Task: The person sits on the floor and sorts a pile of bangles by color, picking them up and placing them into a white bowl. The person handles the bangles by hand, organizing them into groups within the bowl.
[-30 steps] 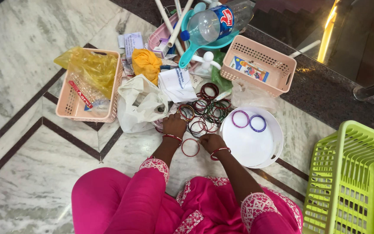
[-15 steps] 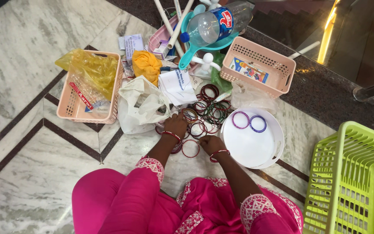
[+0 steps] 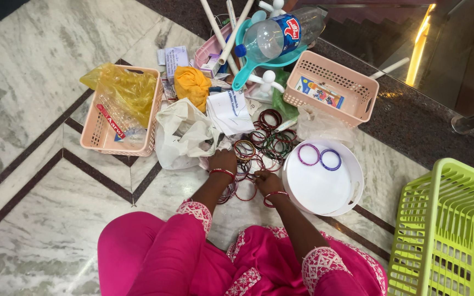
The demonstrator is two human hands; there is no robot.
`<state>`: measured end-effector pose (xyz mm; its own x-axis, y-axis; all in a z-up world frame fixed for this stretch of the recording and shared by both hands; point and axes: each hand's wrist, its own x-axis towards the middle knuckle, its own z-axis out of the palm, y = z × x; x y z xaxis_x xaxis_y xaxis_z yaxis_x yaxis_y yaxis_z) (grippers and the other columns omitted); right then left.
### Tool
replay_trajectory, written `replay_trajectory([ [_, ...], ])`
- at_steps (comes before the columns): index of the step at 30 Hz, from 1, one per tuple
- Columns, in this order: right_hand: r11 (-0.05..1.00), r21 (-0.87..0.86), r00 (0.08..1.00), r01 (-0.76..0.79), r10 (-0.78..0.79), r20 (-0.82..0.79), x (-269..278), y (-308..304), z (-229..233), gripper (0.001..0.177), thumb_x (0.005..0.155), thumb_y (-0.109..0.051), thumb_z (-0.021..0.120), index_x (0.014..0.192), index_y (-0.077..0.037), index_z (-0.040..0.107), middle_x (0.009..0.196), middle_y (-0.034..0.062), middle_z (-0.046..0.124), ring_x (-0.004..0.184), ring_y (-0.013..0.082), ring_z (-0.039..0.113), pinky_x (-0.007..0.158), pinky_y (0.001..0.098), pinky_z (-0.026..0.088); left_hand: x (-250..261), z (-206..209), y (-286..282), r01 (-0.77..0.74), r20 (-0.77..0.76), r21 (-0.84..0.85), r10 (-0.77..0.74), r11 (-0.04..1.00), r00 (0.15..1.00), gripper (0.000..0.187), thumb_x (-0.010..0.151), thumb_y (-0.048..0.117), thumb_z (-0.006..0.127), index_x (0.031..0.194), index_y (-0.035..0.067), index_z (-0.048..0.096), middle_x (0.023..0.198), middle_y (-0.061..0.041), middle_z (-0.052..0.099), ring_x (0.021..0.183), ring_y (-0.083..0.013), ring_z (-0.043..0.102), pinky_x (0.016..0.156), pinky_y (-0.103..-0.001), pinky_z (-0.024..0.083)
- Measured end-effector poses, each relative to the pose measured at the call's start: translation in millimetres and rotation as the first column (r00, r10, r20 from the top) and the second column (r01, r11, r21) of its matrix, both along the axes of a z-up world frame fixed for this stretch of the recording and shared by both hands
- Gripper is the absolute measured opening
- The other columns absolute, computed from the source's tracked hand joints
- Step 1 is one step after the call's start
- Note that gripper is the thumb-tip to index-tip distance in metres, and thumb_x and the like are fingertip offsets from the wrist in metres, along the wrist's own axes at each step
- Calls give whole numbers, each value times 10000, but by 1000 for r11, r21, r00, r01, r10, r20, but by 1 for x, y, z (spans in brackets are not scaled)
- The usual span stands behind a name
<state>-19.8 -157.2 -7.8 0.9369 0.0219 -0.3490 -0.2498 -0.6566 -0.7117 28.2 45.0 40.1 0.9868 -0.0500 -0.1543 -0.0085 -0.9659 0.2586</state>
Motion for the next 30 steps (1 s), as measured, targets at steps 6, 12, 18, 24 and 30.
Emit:
replay_trajectory([
  [6,995,93,999,37,-37,-2,6,-2,-15,274,918,-169,659,1164,-74,735,943,87,799,809,162,779,788,319,595,-5,-18,-6,63,44,56,-66,996,997,200,978,163,545,1087,106,702,1069,-117,753,1104,-307,674,905,-525,531],
  [12,992,75,994,106,-104,-28,5,-10,-8,235,929,-158,654,1106,-56,770,877,86,801,746,145,764,745,308,580,-9,0,-12,314,-139,25,-307,949,941,218,919,158,577,1040,151,758,1131,-128,731,1139,-310,646,980,-561,469],
  [18,980,118,986,160,-153,-62,4,-11,-7,231,927,-178,683,1103,-51,763,871,76,796,728,143,758,727,308,586,-20,-12,-16,301,150,90,-312,949,938,201,888,161,600,979,155,779,1113,-69,703,1117,-269,624,906,-516,472],
  [24,984,101,989,145,-140,-54,6,-17,-11,230,937,-192,692,1083,-35,776,848,81,796,721,134,747,728,301,578,-24,-22,-3,459,270,110,-471,882,840,178,922,175,575,996,173,736,1082,-22,682,1096,-226,613,926,-470,438],
  [30,976,141,986,164,-160,-40,3,-16,-13,222,930,-184,685,1067,-32,772,861,67,796,724,134,752,729,297,580,-29,-27,19,543,181,-39,-529,839,829,207,931,172,542,1053,196,706,1116,-7,670,1183,-200,556,1009,-451,363],
])
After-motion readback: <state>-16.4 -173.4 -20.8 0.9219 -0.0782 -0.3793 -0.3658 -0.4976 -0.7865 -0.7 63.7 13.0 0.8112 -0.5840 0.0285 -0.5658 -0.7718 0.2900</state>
